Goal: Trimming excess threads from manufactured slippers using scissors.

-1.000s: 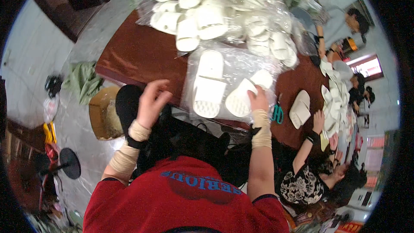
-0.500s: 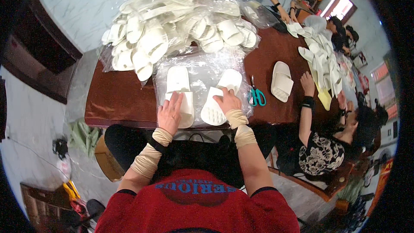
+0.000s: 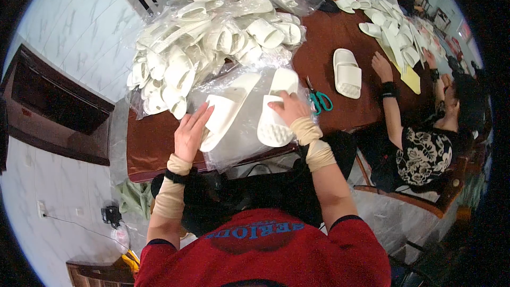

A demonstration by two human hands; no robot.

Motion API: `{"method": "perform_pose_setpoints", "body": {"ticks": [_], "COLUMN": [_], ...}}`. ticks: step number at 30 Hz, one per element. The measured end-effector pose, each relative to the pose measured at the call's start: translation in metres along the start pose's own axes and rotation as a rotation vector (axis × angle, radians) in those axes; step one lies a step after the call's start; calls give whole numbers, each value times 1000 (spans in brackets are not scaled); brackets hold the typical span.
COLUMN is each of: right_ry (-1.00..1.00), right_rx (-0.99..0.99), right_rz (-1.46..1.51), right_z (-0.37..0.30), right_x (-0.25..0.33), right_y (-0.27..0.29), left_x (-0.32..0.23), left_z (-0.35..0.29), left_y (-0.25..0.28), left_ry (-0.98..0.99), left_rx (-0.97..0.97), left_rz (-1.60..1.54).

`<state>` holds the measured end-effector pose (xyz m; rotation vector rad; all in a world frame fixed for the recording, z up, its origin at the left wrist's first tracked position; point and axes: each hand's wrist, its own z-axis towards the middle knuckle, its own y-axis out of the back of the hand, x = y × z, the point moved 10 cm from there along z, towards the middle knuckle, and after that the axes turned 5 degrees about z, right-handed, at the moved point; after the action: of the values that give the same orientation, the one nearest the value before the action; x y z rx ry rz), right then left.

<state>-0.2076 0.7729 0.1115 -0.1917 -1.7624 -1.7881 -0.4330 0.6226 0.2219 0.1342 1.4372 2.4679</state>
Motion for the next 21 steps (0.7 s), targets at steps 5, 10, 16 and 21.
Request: {"method": "perform_pose_setpoints", "body": {"ticks": [5,10,16,21], "right_ry": [70,394,752,938], "right_rx": [12,266,734,680], "right_rz": [-157,-486,-831,-954], "right_z": [0,6,23,49], "right_x": [13,24,43,52], "right_y": [42,47,5,-58], "left_x": [81,36,39,39], "left_z": [-82,-92,-98,-96], "left_y": [-116,-149,-153,-151], "left_ry": [393,411,427,455], "left_rx": [-29,34,59,28], "left_rz": [-255,-122,-44,-91]}}
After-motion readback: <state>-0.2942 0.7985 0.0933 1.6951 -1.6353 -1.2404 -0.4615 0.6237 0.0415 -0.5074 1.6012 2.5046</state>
